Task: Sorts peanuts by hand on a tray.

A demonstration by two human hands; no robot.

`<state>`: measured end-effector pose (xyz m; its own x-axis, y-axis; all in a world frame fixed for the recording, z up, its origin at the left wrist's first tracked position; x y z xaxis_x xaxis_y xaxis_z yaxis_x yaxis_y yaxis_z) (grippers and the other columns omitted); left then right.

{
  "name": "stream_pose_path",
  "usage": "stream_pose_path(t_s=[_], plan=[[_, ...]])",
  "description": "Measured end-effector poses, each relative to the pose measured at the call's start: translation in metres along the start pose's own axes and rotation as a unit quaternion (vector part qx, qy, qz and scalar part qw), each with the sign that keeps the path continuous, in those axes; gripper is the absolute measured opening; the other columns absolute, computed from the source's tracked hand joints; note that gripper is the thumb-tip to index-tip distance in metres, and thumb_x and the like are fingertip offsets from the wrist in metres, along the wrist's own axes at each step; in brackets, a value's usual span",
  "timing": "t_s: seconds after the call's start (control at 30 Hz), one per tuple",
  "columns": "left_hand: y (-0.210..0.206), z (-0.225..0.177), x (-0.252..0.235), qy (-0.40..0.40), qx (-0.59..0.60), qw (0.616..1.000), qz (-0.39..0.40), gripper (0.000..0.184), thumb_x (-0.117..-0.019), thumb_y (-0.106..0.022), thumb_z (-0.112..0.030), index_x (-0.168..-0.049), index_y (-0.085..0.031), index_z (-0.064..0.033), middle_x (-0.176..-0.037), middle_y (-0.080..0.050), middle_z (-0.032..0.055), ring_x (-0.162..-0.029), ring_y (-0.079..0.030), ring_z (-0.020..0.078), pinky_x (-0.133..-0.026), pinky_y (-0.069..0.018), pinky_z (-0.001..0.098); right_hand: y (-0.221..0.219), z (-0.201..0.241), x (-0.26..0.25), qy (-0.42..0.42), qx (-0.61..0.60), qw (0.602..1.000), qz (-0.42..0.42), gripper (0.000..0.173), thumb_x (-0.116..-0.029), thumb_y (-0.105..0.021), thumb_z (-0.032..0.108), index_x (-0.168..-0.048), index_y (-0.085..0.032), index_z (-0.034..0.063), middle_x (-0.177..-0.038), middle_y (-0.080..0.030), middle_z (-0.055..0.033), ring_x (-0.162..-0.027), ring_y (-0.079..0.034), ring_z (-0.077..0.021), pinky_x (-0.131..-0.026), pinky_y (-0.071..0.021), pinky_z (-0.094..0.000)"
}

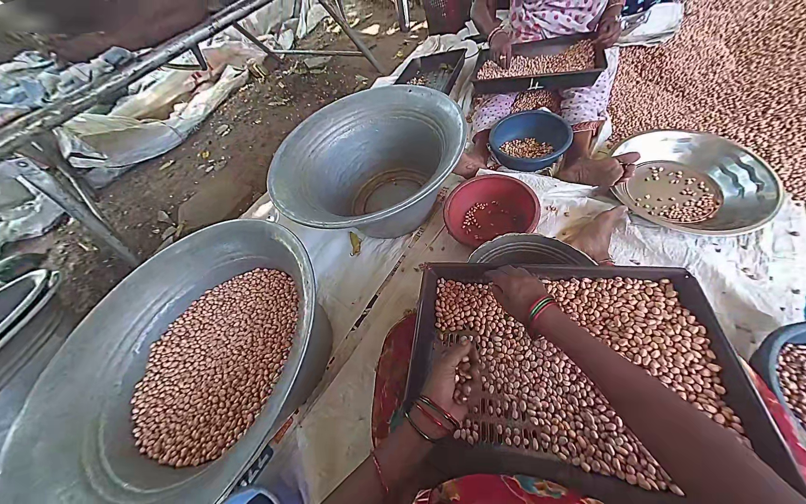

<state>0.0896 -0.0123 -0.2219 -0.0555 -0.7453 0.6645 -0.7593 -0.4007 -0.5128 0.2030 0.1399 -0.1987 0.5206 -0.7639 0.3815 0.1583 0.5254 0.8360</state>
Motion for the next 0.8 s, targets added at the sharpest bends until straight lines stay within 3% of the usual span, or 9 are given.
stream_pose_path(t_s=[0.07, 0.13, 0.17, 0.27, 0.43, 0.53, 0.63, 0.73, 0.8], plan=[[0.009, -0.015, 0.001, -0.05, 0.036, 0.998, -0.013, 0.045, -0.1129, -0.021, -0.023, -0.081, -0.051, -0.0148, -0.051, -0.049, -0.0084, -0.035, -0.04, -0.0024, -0.035, -0.0329, 0.0115, -0.027, 0.014, -0.009, -0.02, 0.022, 0.999, 0.029, 0.042, -0.1082, -0.045, 0.015, -0.149, -0.052, 0.0071, -0.15, -0.05, -0.0276, -0.14, -0.044, -0.049, -0.109, -0.0362, -0.0673], [0.019, -0.03, 0.0, -0.101, 0.066, 0.993, -0.014, 0.049, -0.1127, -0.018, -0.024, -0.078, -0.052, -0.0163, -0.05, -0.049, -0.009, -0.035, -0.041, -0.0022, -0.035, -0.0341, 0.0117, -0.062, 0.042, 0.01, 0.014, 0.009, 0.996, 0.091, 0.046, -0.1034, -0.054, 0.009, -0.15, -0.052, 0.0079, -0.157, -0.037, -0.0327, -0.144, -0.032, -0.0582, -0.109, -0.0289, -0.0774], [0.024, -0.037, -0.001, -0.124, 0.079, 0.989, -0.013, 0.051, -0.1123, -0.017, -0.025, -0.077, -0.053, -0.0172, -0.05, -0.05, -0.0095, -0.035, -0.043, -0.0024, -0.035, -0.0352, 0.0116, -0.077, 0.056, 0.025, 0.045, 0.012, 0.991, 0.128, 0.045, -0.1025, -0.056, 0.008, -0.148, -0.054, 0.0078, -0.159, -0.035, -0.0317, -0.144, -0.032, -0.0591, -0.107, -0.0309, -0.078], [0.036, -0.053, -0.006, -0.172, 0.118, 0.978, -0.012, 0.055, -0.1123, -0.015, -0.026, -0.074, -0.054, -0.0184, -0.049, -0.052, -0.0095, -0.035, -0.045, -0.0022, -0.035, -0.0365, 0.0118, -0.088, 0.075, 0.052, 0.117, 0.015, 0.973, 0.201, 0.041, -0.1065, -0.051, 0.012, -0.147, -0.055, 0.0109, -0.16, -0.039, -0.0236, -0.143, -0.039, -0.0519, -0.105, -0.0391, -0.0713], [0.037, -0.052, -0.013, -0.173, 0.14, 0.975, -0.015, 0.055, -0.1128, -0.015, -0.029, -0.075, -0.053, -0.0187, -0.049, -0.051, -0.0094, -0.034, -0.044, -0.0019, -0.034, -0.0366, 0.0124, -0.023, 0.05, -0.013, 0.029, -0.021, 0.997, 0.075, 0.044, -0.1094, -0.042, 0.014, -0.151, -0.049, 0.0044, -0.155, -0.045, -0.0245, -0.143, -0.043, -0.0446, -0.114, -0.0371, -0.0604], [0.036, -0.044, -0.013, -0.165, 0.137, 0.977, 0.002, 0.055, -0.1127, -0.015, -0.029, -0.075, -0.054, -0.0179, -0.049, -0.052, -0.0085, -0.034, -0.045, -0.0012, -0.034, -0.0375, 0.0127, -0.029, 0.049, -0.04, 0.008, -0.003, 0.998, 0.062, 0.042, -0.1092, -0.043, 0.015, -0.15, -0.049, 0.0056, -0.151, -0.05, -0.0234, -0.141, -0.046, -0.0446, -0.109, -0.0402, -0.0628], [0.037, -0.039, -0.014, -0.157, 0.13, 0.979, 0.002, 0.056, -0.1126, -0.014, -0.029, -0.075, -0.054, -0.0184, -0.049, -0.051, -0.009, -0.034, -0.044, -0.0016, -0.033, -0.0365, 0.0124, -0.068, 0.071, -0.014, 0.088, -0.006, 0.99, 0.113, 0.045, -0.1031, -0.056, 0.01, -0.145, -0.051, -0.0025, -0.157, -0.04, -0.0286, -0.145, -0.036, -0.0518, -0.112, -0.0314, -0.0698], [0.039, -0.037, -0.016, -0.149, 0.122, 0.981, 0.004, 0.056, -0.1124, -0.015, -0.028, -0.074, -0.055, -0.0178, -0.048, -0.052, -0.0087, -0.034, -0.044, -0.0017, -0.034, -0.036, 0.0123, -0.076, 0.068, 0.035, 0.203, -0.016, 0.959, 0.196, 0.032, -0.1039, -0.052, 0.005, -0.132, -0.061, -0.0066, -0.138, -0.058, -0.0294, -0.126, -0.058, -0.049, -0.101, -0.046, -0.0647], [0.039, -0.036, -0.016, -0.145, 0.117, 0.982, 0.002, 0.054, -0.1121, -0.016, -0.026, -0.076, -0.056, -0.0171, -0.049, -0.052, -0.0084, -0.035, -0.044, -0.0021, -0.034, -0.0365, 0.0121, -0.054, 0.037, 0.063, 0.158, -0.037, 0.976, 0.145, 0.032, -0.1064, -0.046, 0.004, -0.132, -0.063, -0.0053, -0.131, -0.064, -0.0284, -0.123, -0.061, -0.0471, -0.103, -0.0471, -0.0614]])
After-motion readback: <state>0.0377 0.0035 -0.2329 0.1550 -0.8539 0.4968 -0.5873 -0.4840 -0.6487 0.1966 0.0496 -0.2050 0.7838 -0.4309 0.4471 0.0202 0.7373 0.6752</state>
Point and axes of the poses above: each hand's wrist, its own x-axis away from the middle knuckle, its own y-axis out of the back of the hand, z = x × y, the point moved 3 cm from there along -x, towards the middle knuckle
